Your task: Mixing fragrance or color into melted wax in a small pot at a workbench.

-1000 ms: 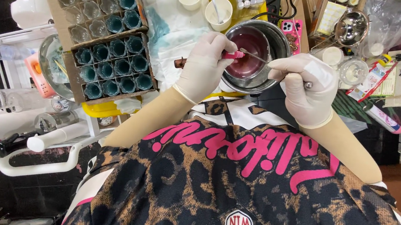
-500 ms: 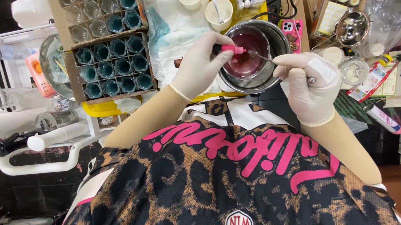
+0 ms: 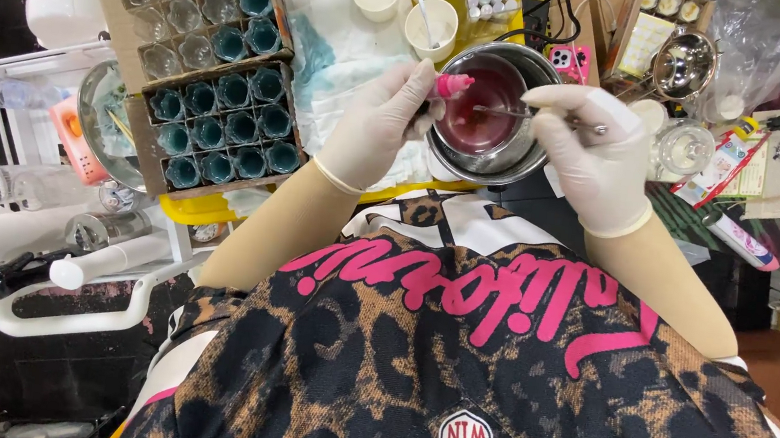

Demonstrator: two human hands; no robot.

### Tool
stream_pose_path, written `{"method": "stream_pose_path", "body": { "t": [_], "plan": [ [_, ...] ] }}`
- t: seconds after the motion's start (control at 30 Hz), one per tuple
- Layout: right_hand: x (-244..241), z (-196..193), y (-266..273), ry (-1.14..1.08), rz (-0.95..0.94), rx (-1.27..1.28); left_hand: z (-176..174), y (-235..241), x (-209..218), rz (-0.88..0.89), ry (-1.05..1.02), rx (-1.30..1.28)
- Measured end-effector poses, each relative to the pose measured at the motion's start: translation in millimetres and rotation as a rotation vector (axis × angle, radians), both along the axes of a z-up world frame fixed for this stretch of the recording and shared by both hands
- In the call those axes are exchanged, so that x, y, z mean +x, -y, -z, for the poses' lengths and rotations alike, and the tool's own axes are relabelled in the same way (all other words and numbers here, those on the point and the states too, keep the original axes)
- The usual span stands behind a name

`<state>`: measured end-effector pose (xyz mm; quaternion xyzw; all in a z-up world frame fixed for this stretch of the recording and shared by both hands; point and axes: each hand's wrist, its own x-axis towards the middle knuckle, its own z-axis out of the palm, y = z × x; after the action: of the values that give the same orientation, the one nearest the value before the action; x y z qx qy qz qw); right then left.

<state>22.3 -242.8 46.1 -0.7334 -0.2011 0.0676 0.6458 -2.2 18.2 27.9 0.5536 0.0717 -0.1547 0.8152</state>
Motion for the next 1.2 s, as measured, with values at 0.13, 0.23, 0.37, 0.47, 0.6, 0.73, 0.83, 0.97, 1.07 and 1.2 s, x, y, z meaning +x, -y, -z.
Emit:
{"method": "stream_pose_path", "body": {
  "t": [0.13, 0.23, 0.37, 0.47, 0.6, 0.73, 0.83, 0.97, 1.07, 1.2],
  "plan": [
    [1, -14, -14, -0.033, -0.068, -0.063, 6, 13, 1, 0.008, -0.102, -0.205],
    [3, -23, -22, 0.050, -0.104, -0.177, 15, 22, -3, 0.027, -0.120, -0.330],
    [5, -23, -31, 0.229, -0.110, -0.280, 19, 27, -9, 0.149, -0.005, -0.300],
    [5, -23, -38, 0.273, -0.099, -0.310, 13, 28, -9, 0.181, 0.018, -0.320],
    [5, -19, -43, 0.288, -0.072, -0.332, 8, 27, -12, 0.201, -0.059, -0.445],
    [6, -20, -43, 0.293, -0.054, -0.339, 1, 21, -16, 0.256, 0.056, 0.010],
    [7, -18, -41, 0.254, -0.043, -0.334, 15, 16, -18, -0.002, 0.097, -0.084],
    [6, -17, -43, 0.261, -0.061, -0.304, -8, 6, -24, -0.144, 0.356, 0.126],
    [5, -25, -49, 0.346, -0.083, -0.346, -27, 4, -32, -0.159, 0.469, 0.211],
    [4, -30, -55, 0.433, -0.103, -0.432, -38, 1, -34, -0.146, 0.640, 0.630]
  ]
}}
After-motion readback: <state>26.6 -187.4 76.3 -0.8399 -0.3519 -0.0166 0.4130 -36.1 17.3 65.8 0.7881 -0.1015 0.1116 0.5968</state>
